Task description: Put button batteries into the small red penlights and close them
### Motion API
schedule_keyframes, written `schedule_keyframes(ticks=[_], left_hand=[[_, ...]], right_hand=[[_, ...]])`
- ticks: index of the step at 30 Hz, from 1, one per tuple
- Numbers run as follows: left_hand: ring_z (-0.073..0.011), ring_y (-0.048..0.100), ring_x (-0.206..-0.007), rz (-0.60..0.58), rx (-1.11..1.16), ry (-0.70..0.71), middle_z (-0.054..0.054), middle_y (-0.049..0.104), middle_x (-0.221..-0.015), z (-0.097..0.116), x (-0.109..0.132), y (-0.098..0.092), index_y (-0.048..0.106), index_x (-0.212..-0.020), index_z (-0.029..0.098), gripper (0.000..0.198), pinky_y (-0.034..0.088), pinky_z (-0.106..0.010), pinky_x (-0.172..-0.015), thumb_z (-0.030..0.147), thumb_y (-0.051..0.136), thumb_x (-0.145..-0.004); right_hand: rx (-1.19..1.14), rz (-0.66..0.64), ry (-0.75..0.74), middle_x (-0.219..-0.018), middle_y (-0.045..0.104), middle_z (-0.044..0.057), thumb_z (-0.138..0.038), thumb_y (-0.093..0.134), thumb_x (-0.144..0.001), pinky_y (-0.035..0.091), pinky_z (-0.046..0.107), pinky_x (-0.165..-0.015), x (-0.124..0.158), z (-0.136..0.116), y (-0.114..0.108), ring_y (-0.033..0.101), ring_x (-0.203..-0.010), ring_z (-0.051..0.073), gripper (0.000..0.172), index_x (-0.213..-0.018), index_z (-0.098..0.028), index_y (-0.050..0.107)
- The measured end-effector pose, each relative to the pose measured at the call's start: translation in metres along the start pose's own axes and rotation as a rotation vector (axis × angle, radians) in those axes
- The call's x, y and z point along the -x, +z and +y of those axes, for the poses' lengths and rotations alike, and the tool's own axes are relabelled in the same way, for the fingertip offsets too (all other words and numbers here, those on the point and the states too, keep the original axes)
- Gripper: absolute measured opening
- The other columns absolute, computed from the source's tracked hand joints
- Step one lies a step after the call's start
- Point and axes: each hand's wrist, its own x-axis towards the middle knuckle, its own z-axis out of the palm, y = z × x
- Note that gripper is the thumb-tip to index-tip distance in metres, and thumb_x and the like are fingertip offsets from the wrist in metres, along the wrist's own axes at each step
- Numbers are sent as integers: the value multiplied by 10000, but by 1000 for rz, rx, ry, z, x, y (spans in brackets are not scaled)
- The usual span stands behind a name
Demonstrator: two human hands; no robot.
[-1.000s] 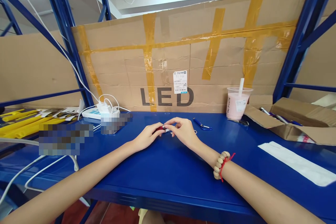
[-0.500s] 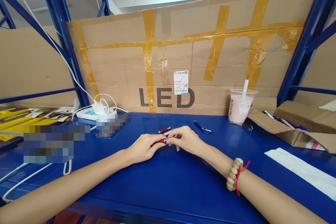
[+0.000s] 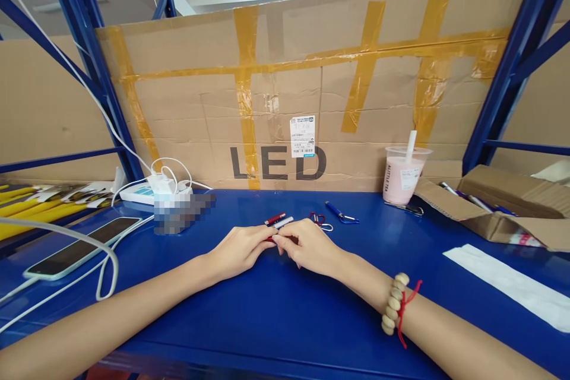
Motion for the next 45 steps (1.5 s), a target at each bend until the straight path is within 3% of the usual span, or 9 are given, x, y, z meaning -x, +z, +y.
schedule_keyframes(ticks=[12, 21, 28, 33, 36, 40, 45], left_hand=[[-197, 584, -967, 44, 60, -29, -29, 616, -1081, -1, 0, -2, 447, -1187, 257, 301, 442, -265, -762, 294, 318, -918], [-178, 605, -875, 62, 119, -122, 12, 621, -1048, 3, -3, -4, 448, -1129, 294, 256, 433, -247, -679, 301, 304, -917], [-174, 592, -911, 75, 75, -130, 20, 614, -1064, 0, -6, -3, 502, -1036, 283, 228, 414, -240, -678, 280, 309, -915], [-183, 593, -857, 108, 38, -192, 27, 628, -998, -4, -9, -6, 505, -1013, 286, 234, 396, -238, -621, 316, 295, -916], [-182, 592, -846, 127, 49, -216, 31, 626, -972, -5, -8, -6, 501, -1015, 292, 246, 395, -236, -619, 333, 278, -919], [-186, 602, -802, 62, 54, -242, 18, 634, -940, -4, -7, -1, 496, -1017, 279, 249, 398, -239, -606, 346, 277, -919], [-187, 595, -888, -28, 45, -206, 17, 614, -1056, -3, -11, 1, 497, -1062, 285, 269, 422, -259, -679, 344, 276, -920]], right_hand=[[-147, 31, 89, -456, 460, -34, -383, 402, -838, 380, 198, -392, -2, -3, 0, 472, -330, 87, 344, -593, -174, 524], [-191, 44, 110, -543, 497, -20, -472, 400, -835, 381, 200, -418, -6, 6, 2, 487, -365, 82, 389, -627, -167, 522], [-111, 81, 114, -557, 526, -18, -471, 400, -844, 372, 205, -426, -8, 10, 4, 484, -371, 82, 396, -640, -168, 554], [251, 334, -15, -761, 641, -13, -455, 500, -817, 368, 212, -501, -9, 11, -2, 526, -507, 94, 256, -820, -240, 638], [344, 420, -75, -835, 648, -18, -454, 552, -794, 366, 203, -500, -8, 13, -4, 524, -503, 76, 249, -938, -272, 641], [491, 396, -218, -916, 651, -22, -372, 516, -844, 348, 188, -497, -8, 17, -9, 582, -603, 75, 198, -868, -268, 683], [518, 331, -373, -810, 664, -48, -344, 606, -785, 297, 181, -448, -8, 23, -19, 594, -607, 61, 137, -787, -242, 697]])
